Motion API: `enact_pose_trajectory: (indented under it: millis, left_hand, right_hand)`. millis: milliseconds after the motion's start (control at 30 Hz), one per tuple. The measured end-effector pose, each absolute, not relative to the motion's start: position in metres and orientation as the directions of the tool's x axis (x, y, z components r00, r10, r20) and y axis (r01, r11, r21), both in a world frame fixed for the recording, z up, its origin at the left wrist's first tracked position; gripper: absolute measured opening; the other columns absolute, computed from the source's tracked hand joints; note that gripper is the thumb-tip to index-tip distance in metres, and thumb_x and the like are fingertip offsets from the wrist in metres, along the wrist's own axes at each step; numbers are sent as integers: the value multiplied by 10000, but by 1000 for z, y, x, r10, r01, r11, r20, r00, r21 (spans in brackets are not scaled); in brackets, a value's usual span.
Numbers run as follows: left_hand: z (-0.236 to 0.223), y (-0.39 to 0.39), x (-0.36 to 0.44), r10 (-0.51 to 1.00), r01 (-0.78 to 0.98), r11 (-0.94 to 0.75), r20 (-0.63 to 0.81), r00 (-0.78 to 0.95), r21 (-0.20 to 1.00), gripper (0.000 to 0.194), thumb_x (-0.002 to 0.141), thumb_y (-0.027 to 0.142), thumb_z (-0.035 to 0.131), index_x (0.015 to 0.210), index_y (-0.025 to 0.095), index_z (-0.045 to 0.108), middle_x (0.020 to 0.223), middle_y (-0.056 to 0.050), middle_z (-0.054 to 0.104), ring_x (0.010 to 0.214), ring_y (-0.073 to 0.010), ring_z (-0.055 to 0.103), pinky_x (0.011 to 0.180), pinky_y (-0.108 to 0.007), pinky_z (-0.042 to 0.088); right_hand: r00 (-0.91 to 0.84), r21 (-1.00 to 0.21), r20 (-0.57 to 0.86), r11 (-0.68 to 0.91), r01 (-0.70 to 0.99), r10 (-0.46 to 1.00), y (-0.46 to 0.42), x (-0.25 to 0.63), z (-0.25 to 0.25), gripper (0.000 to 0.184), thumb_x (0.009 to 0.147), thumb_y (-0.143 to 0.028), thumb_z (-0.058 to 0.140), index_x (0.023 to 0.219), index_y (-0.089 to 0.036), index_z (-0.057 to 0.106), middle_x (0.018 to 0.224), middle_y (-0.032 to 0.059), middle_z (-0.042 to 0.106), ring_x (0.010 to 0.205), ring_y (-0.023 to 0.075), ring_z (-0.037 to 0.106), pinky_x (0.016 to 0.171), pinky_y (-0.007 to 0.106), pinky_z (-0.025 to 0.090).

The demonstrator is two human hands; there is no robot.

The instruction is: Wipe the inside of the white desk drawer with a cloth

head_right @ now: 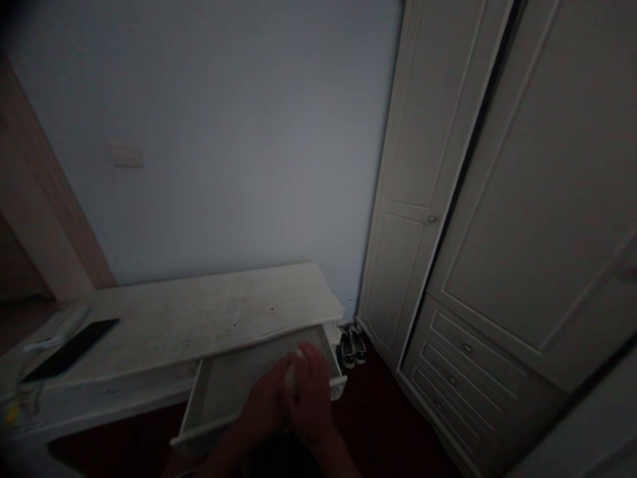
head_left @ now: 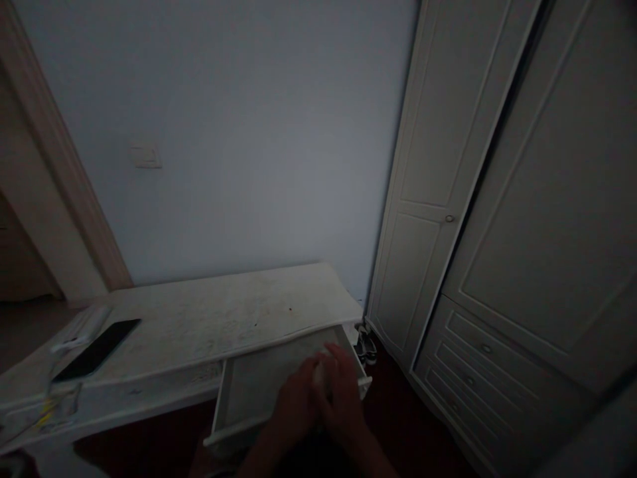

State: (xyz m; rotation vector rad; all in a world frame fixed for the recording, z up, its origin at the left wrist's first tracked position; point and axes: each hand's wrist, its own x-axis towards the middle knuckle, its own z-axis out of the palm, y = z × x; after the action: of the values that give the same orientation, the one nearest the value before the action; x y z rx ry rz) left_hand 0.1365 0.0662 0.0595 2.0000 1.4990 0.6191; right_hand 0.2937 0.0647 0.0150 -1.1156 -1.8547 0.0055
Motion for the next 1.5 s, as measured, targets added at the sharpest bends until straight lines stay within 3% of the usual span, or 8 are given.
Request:
enact_pose_trajectory:
  millis: [200,367,500,667,833,1033,1333,1500]
  left_hand:
    - [57,61,110,911,627,-287,4,413,724,644,902,426,611,1519,261,524,1466,-70,681,1258,-273,673,1070,-329,507]
    - [47,42,38,917,875,-332,-96,387,351,404,955,488,586,1268,266,708,1341,-100,738,1253,-343,643,1126,-471,428]
    - [36,39,19,925,931,-319,-156,346,178,367,952,344,557,1254,223,727,1351,-140,725,1268,-348,635,1130,-494,423]
    - [38,42,20,940,939,-237,-186,287,249,338,898,283,587,1194,265,748,1268,-92,770,1190,-279,688,1036,-376,470]
    - [36,37,13,942,940,-266,-150,301,211,401,994,486,501,1185,223,736,1268,-126,754,1216,-329,667,1074,-438,448]
    - [30,36,18,956,956,-203,-170,240,212,462,998,512,473,1309,246,688,1350,-117,728,1253,-329,661,1075,-442,466]
    - [43,39,26,943,958,-206,-222,249,198,395,981,426,480,1167,208,752,1195,-137,779,1112,-314,738,942,-395,529]
    - [46,38,25,948,963,-167,-234,216,212,338,921,311,548,1161,257,779,1197,-118,797,1102,-303,750,915,-368,524]
  right_hand:
    - [-467,-420,334,572,704,819,86,289,56,514,911,-583,736,1323,-283,667,1274,64,695,1238,289,596,1070,408,465]
    - [-550,-397,238,597,697,801,86,289,52,806,695,-722,869,1346,-302,643,1267,63,685,1183,311,597,970,409,511]
    - [-436,-405,199,479,779,878,75,243,48,656,709,-680,855,1189,-263,692,1188,85,694,1135,342,614,900,429,524]
    - [-414,-412,257,487,771,873,67,203,46,514,726,-605,861,1079,-255,731,1125,106,710,1098,370,630,823,412,508]
    - [-360,-345,151,390,853,921,79,261,56,525,698,-537,857,1119,-250,733,1152,107,708,1138,376,627,823,404,497]
    - [-322,-306,164,358,882,933,97,348,72,267,788,-372,754,1023,-247,740,1062,56,719,1033,267,660,844,332,459]
    - [-566,-235,167,590,772,807,86,234,57,519,738,-632,823,1074,-248,725,1088,80,711,1085,312,623,854,377,505]
    - [-525,-312,173,552,773,833,81,197,43,511,752,-660,801,1060,-260,722,1076,78,704,1067,311,625,823,383,523]
